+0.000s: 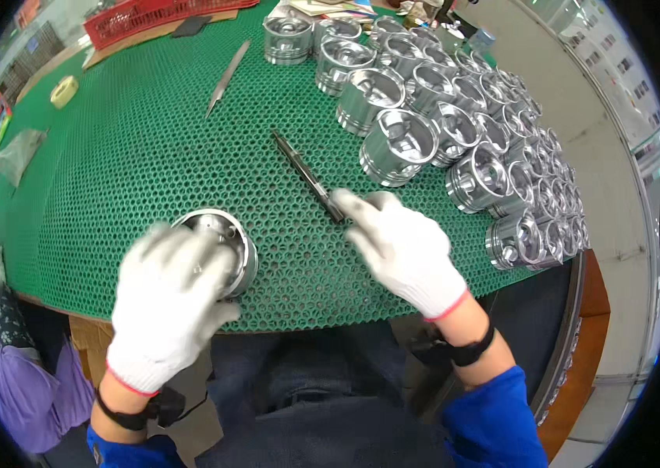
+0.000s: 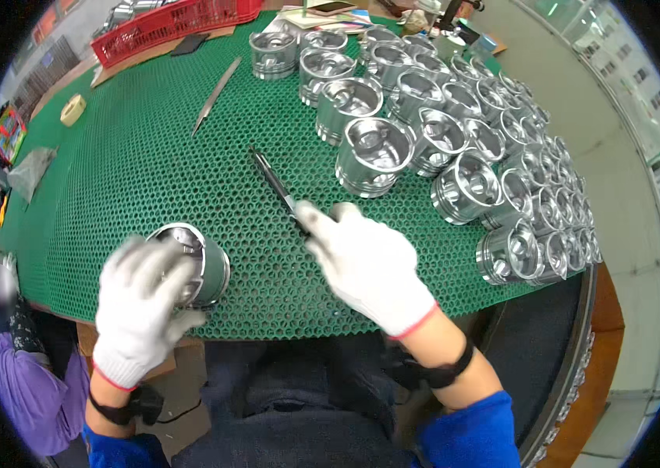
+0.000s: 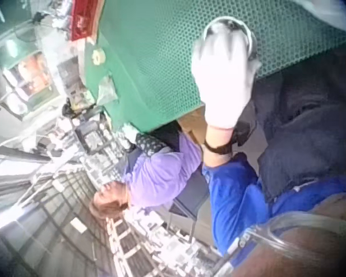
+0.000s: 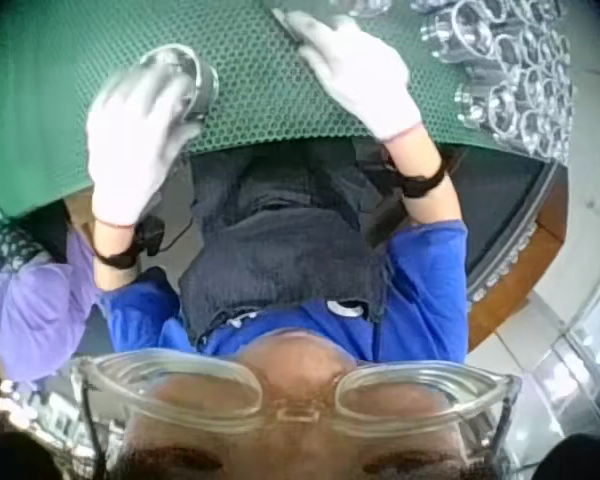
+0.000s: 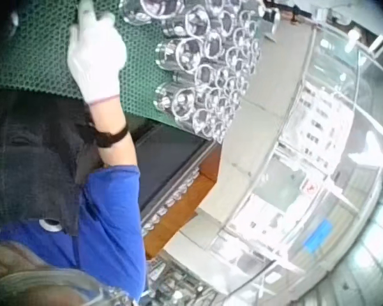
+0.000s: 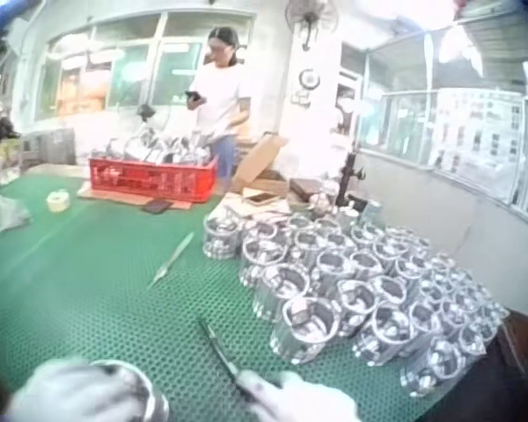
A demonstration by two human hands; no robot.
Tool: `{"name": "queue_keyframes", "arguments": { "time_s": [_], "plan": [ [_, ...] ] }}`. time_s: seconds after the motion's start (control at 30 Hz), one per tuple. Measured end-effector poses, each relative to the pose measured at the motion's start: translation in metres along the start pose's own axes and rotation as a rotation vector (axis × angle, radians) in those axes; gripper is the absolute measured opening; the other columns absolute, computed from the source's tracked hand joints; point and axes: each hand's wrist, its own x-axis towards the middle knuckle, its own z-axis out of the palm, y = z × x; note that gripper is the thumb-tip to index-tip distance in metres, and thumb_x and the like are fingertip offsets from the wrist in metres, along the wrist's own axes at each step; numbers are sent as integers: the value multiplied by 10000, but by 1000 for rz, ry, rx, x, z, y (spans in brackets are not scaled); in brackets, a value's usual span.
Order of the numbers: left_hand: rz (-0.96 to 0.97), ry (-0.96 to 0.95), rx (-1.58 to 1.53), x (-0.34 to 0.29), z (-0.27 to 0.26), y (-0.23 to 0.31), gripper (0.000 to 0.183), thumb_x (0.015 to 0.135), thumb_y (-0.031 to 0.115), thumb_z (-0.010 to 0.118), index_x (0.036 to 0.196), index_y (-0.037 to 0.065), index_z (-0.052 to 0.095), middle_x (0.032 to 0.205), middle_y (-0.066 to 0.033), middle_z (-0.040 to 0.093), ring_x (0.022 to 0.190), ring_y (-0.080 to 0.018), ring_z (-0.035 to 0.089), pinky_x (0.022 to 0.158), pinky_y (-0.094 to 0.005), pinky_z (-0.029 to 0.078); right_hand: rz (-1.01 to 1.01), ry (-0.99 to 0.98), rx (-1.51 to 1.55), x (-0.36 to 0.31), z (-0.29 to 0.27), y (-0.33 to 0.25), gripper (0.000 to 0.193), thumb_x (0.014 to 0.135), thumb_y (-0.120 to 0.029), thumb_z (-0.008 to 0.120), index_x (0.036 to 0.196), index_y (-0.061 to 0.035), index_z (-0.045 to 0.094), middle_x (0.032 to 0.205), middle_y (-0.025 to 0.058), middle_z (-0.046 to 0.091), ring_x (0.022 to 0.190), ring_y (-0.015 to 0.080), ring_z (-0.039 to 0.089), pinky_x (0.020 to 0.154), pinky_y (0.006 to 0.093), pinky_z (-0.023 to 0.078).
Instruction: Inspecting and preparing metal pistons for assembly.
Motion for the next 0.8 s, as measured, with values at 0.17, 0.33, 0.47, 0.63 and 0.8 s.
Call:
{"name": "queue_keyframes", "arguments": {
  "time_s": [0.17,0.33,0.47,0.63,0.8],
  "plan": [
    [-9,-55,-72,-35,10,-31,346,634,172,781,871,30,573,1310,-227,527,1200,-490,507,934,-538,478,474,-34,1137,-43,-35,23,250,863,-44,498,1077,17,611,973,138,638,564,128,582,491,259,478],
    [-70,297,-518,9,29,-10,171,808,84,674,953,18,610,1219,-218,556,1073,-374,586,909,-439,490,140,-91,1430,-34,-29,17,368,933,-146,544,1266,11,552,869,108,631,486,110,535,441,256,458],
    [-131,367,-572,31,50,-13,154,839,123,623,938,6,628,983,-154,571,833,-266,569,744,-362,477,-232,50,313,-7,11,-5,479,793,23,585,1241,-135,638,827,75,630,672,268,621,604,359,517],
    [-146,304,-525,32,43,-6,100,797,96,642,852,15,624,826,-127,570,719,-260,543,642,-364,450,-377,117,141,-5,16,-5,505,736,22,591,1203,-159,653,804,66,619,661,251,620,578,351,511],
    [-47,387,-414,4,40,13,214,675,88,746,856,58,635,754,-76,554,682,-256,550,628,-374,467,-234,25,201,-20,8,-32,476,725,-18,614,1176,-164,649,768,45,590,587,247,599,525,369,506]
  ]
}}
